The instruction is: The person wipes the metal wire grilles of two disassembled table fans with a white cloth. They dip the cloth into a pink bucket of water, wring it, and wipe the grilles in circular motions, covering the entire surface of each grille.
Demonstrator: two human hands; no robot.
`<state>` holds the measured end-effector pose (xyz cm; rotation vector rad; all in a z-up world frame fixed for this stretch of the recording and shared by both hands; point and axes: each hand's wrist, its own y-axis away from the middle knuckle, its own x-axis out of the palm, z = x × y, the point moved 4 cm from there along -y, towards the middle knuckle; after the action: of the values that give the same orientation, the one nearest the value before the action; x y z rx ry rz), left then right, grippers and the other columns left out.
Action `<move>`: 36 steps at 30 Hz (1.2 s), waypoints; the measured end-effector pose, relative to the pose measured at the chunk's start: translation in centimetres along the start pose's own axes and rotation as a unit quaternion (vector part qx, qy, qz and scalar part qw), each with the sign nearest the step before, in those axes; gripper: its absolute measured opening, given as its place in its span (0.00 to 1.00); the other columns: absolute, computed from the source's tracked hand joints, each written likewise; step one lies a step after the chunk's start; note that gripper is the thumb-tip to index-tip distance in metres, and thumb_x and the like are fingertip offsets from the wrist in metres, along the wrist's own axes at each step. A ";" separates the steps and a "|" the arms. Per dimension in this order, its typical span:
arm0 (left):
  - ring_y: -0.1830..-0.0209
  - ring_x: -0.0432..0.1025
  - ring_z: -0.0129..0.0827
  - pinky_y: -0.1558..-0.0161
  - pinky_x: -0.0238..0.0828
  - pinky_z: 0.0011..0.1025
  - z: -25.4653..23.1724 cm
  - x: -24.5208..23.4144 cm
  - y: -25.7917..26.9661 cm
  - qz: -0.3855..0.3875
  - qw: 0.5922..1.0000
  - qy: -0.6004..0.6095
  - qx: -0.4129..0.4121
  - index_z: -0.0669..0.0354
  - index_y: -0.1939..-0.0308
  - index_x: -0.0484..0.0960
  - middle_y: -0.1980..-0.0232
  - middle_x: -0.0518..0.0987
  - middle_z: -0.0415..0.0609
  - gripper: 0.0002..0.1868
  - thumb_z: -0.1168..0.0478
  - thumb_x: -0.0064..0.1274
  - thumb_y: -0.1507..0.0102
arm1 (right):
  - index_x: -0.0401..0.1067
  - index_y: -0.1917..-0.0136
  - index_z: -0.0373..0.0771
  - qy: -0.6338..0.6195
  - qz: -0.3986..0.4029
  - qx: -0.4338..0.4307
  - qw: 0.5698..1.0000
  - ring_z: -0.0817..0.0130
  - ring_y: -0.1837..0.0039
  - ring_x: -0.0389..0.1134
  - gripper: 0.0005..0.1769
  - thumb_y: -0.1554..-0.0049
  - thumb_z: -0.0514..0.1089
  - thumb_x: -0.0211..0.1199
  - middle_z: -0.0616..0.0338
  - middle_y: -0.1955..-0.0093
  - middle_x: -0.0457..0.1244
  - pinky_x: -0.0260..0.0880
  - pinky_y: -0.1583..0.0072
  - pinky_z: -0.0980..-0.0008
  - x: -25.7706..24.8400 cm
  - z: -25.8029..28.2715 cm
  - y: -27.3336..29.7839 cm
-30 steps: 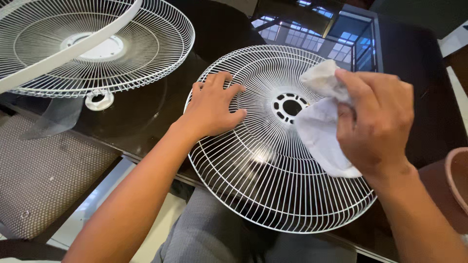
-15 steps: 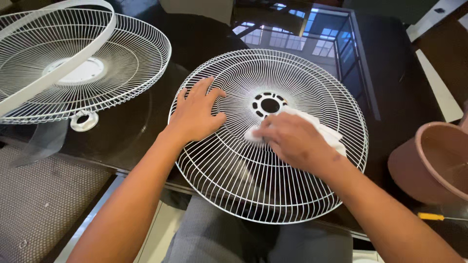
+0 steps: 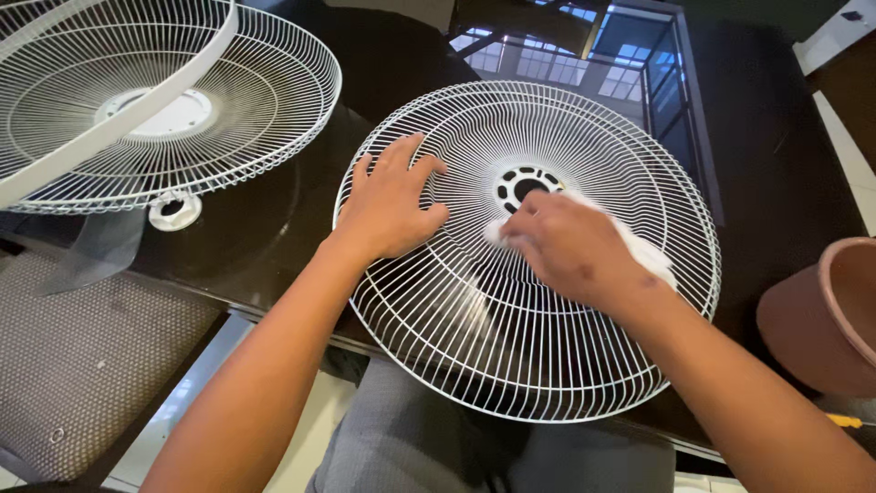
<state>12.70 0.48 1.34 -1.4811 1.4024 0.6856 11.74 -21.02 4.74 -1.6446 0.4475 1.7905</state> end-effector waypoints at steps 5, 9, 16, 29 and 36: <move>0.19 0.45 0.45 0.25 0.34 0.61 -0.1 0.1 -0.1 -0.009 1.000 0.007 0.001 0.46 0.38 0.74 0.21 0.55 0.53 0.29 0.48 0.53 0.43 | 0.80 0.55 0.43 -0.014 -0.068 -0.074 0.995 0.62 0.51 0.69 0.08 0.49 0.41 0.65 0.62 0.54 0.67 0.70 0.51 0.61 -1.0 1.2 0.6; 0.19 0.45 0.46 0.26 0.34 0.61 0.0 0.1 -0.1 -0.013 1.000 0.005 -0.003 0.46 0.39 0.74 0.21 0.55 0.53 0.28 0.48 0.53 0.44 | 0.80 0.53 0.44 0.017 -0.032 -0.038 0.999 0.63 0.52 0.69 0.07 0.45 0.44 0.64 0.63 0.56 0.66 0.71 0.52 0.60 -1.1 1.2 0.2; 0.19 0.45 0.45 0.25 0.35 0.60 -0.2 -0.2 -0.1 -0.010 1.000 0.006 -0.011 0.45 0.39 0.74 0.21 0.55 0.53 0.28 0.48 0.53 0.44 | 0.80 0.52 0.44 -0.027 -0.017 -0.042 0.999 0.62 0.52 0.70 0.08 0.45 0.43 0.63 0.61 0.55 0.68 0.71 0.51 0.61 -0.7 2.2 -0.1; 0.19 0.45 0.45 0.25 0.34 0.58 -0.3 -0.3 0.0 -0.005 1.000 0.013 -0.026 0.45 0.40 0.74 0.21 0.55 0.53 0.27 0.48 0.52 0.43 | 0.81 0.54 0.45 -0.073 -0.031 -0.005 0.997 0.64 0.55 0.70 0.06 0.47 0.41 0.68 0.63 0.56 0.68 0.71 0.53 0.63 -1.2 4.1 0.6; 0.19 0.44 0.45 0.25 0.34 0.58 -0.3 -0.2 -0.1 -0.002 1.000 0.015 -0.026 0.45 0.39 0.74 0.21 0.55 0.52 0.28 0.48 0.52 0.44 | 0.81 0.53 0.46 -0.047 -0.071 -0.199 0.976 0.64 0.53 0.69 0.12 0.52 0.37 0.67 0.62 0.53 0.68 0.71 0.54 0.62 -0.7 8.3 2.1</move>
<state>12.68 0.30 1.63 -1.5391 1.4135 0.7051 4.08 -17.35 6.32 -1.7909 -0.0795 1.9248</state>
